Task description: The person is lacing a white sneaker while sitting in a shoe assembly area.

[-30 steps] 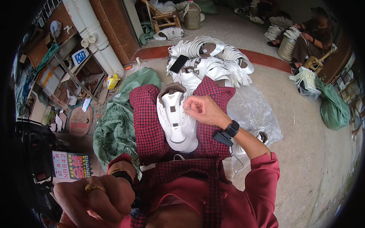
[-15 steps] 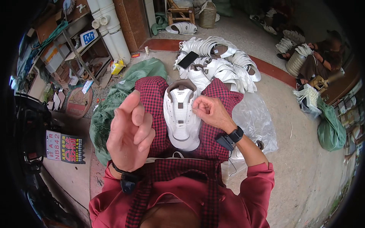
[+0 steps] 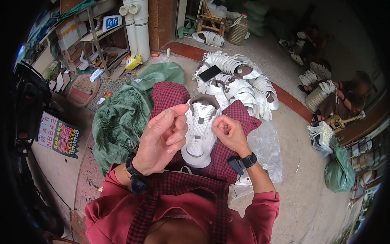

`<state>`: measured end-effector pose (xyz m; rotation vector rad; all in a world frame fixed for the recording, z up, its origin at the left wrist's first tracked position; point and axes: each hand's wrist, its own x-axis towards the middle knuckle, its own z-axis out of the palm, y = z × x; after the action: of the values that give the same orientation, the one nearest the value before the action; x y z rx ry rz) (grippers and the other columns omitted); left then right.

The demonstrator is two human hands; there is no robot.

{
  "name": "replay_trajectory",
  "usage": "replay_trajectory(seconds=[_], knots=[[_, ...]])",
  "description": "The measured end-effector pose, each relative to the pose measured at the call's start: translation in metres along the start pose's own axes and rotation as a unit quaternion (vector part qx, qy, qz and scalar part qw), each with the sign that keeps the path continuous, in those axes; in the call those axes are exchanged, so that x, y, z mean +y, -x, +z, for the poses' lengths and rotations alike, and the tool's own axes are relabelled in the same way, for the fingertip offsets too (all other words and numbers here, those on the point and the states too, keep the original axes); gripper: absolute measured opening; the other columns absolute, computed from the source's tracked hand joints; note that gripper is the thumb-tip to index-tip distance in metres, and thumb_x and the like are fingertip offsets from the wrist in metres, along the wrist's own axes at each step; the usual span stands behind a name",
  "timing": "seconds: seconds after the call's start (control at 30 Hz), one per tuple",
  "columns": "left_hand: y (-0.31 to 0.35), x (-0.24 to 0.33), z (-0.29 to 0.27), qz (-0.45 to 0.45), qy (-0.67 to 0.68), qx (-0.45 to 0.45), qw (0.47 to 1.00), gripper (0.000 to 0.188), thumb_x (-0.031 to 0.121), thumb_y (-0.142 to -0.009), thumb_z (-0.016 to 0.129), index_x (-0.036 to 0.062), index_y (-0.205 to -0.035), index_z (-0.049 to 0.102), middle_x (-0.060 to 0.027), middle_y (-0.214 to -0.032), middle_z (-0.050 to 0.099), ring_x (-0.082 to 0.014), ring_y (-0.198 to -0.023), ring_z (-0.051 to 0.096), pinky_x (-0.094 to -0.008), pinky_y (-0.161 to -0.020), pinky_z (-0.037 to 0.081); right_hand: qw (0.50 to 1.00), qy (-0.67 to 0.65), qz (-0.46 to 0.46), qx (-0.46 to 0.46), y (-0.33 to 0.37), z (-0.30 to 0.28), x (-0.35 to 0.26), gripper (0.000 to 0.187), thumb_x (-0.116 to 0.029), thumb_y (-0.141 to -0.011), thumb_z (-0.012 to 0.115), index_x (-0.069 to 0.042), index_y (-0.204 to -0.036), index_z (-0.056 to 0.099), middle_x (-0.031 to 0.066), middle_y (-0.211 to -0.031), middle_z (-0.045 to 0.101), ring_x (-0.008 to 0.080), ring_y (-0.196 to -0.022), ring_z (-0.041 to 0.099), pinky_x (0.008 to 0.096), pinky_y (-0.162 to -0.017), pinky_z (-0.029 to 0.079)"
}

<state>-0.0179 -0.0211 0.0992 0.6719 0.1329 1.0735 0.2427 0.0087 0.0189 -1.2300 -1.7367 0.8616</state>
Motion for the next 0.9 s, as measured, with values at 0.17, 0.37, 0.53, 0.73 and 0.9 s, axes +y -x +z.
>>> replay_trajectory(seconds=[0.17,0.37,0.53,0.73,0.9], knots=[[-0.002,0.003,0.001,-0.048,0.07,-0.003,0.996,0.031,0.025,-0.106,0.051,0.0022,-0.127,0.057,0.0013,-0.094,0.052,-0.0043,-0.065,0.037,-0.0181,-0.051,0.033,1.0,-0.023,0.015,-0.008,0.0,0.0,-0.002,0.008,-0.003,-0.088,0.07,-0.003,-0.09,0.063,-0.008,-0.07,0.052,-0.0014,-0.062,0.044,0.0175,-0.054,0.035],[-0.002,-0.005,-0.007,-0.042,0.016,-0.045,0.998,0.021,0.026,-0.104,0.057,0.0054,-0.101,0.055,0.0001,-0.085,0.049,-0.0045,-0.06,0.034,-0.0205,-0.049,0.032,0.992,-0.074,-0.078,0.061,0.021,-0.003,-0.067,0.009,-0.008,-0.09,0.072,-0.003,-0.089,0.064,-0.0022,-0.073,0.057,0.0049,-0.063,0.051,0.0211,-0.058,0.042],[0.028,-0.001,0.035,0.194,-0.153,-0.144,0.958,0.03,0.021,-0.103,0.059,-0.001,-0.083,0.06,-0.0054,-0.076,0.058,-0.0124,-0.06,0.051,-0.023,-0.055,0.042,0.917,-0.086,-0.387,0.048,0.073,-0.009,-0.198,0.056,-0.057,-0.098,0.055,-0.003,-0.104,0.067,0.0083,-0.085,0.067,0.019,-0.068,0.057,0.0284,-0.065,0.049],[0.017,0.017,0.065,0.301,-0.214,-0.308,0.877,0.044,0.029,-0.105,0.052,-0.0033,-0.08,0.068,-0.0249,-0.09,0.066,-0.0235,-0.062,0.061,-0.029,-0.055,0.056,0.905,0.01,-0.421,0.064,0.063,-0.024,-0.241,0.017,-0.013,-0.097,0.062,-0.009,-0.08,0.058,0.0021,-0.076,0.061,0.013,-0.056,0.055,0.0223,-0.05,0.045],[-0.004,0.013,0.088,0.423,-0.188,-0.317,0.828,0.057,0.04,-0.11,0.035,-0.0023,-0.104,0.073,-0.0216,-0.102,0.073,-0.028,-0.089,0.069,-0.0371,-0.081,0.06,0.93,0.086,-0.322,0.154,0.051,-0.017,-0.249,0.019,-0.008,-0.097,0.06,-0.01,-0.078,0.059,0.0,-0.076,0.062,0.0113,-0.052,0.053,0.0208,-0.052,0.045]])
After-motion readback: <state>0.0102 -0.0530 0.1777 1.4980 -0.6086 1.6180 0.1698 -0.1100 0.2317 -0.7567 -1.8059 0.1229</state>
